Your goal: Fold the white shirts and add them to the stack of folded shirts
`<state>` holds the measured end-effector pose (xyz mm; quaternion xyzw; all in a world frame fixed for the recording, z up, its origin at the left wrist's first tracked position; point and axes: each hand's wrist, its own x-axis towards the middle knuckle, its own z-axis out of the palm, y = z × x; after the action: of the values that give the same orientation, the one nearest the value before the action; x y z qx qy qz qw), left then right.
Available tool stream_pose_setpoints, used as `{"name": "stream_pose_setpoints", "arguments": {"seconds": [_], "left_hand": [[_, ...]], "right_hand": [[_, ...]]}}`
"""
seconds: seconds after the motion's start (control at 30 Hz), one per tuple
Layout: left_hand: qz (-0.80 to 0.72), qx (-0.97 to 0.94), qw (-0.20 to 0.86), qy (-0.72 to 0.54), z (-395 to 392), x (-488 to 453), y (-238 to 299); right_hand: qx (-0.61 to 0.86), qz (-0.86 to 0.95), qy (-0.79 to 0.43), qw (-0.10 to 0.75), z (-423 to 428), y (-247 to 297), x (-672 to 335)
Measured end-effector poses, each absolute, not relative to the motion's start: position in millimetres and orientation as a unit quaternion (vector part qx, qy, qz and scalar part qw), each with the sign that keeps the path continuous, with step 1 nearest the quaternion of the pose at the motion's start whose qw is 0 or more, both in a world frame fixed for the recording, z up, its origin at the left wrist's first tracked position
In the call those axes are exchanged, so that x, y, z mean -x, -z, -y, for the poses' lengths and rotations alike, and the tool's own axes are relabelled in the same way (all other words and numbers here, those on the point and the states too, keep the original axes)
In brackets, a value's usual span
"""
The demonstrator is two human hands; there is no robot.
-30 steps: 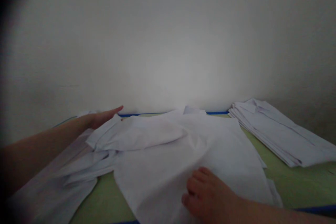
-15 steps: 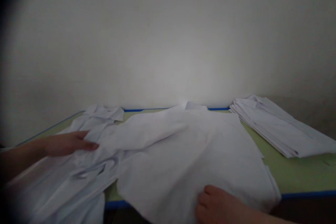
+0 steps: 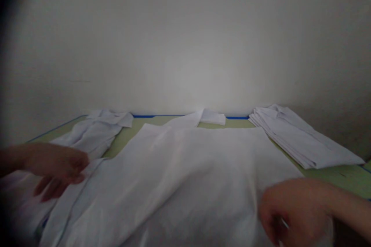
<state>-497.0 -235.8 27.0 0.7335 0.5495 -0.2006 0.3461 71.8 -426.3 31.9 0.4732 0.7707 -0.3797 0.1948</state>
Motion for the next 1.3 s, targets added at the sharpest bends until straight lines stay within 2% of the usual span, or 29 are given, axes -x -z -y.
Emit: {"name": "stream_pose_setpoints", "arguments": {"seconds": [0.07, 0.2, 0.27, 0.37, 0.43, 0.5, 0.67, 0.83, 0.93, 1.07, 1.13, 1.3], "left_hand": [[-0.555, -0.727, 0.356, 0.191, 194, 472, -42], [-0.590, -0.772, 0.234, 0.035, 112, 416, -40], [-0.596, -0.759, 0.263, -0.001, 86, 391, -29], [-0.560, -0.721, 0.407, -0.018, 67, 361, -12], [-0.535, -0.689, 0.489, -0.015, 60, 348, -3], [-0.531, -0.668, 0.521, -0.014, 55, 340, 3], [-0.514, -0.671, 0.534, -0.033, 44, 336, 10], [-0.489, -0.692, 0.524, -0.088, 37, 344, 18], [-0.490, -0.715, 0.478, -0.139, 29, 348, 22], [-0.574, -0.761, 0.248, -0.176, 10, 353, 17], [-0.601, -0.759, 0.166, -0.187, 2, 352, 10], [-0.608, -0.755, 0.081, -0.233, 4, 340, -16]], "right_hand": [[-0.493, -0.788, 0.343, 0.134, 369, -54, -72], [-0.567, -0.781, 0.261, 0.031, 240, -63, -78], [-0.660, -0.724, 0.196, -0.037, 186, -56, -81], [-0.746, -0.642, 0.141, -0.105, 133, -42, -80], [-0.762, -0.621, 0.146, -0.115, 112, -35, -78], [-0.768, -0.608, 0.160, -0.122, 99, -29, -76], [-0.758, -0.605, 0.184, -0.159, 80, -25, -75], [-0.739, -0.605, 0.184, -0.235, 74, -45, -71], [-0.723, -0.602, 0.174, -0.290, 70, -71, -66], [-0.666, -0.594, 0.140, -0.428, 63, -120, -56], [-0.622, -0.604, 0.104, -0.487, 69, -147, -48], [-0.499, -0.673, 0.009, -0.546, 158, -202, -12]]}}
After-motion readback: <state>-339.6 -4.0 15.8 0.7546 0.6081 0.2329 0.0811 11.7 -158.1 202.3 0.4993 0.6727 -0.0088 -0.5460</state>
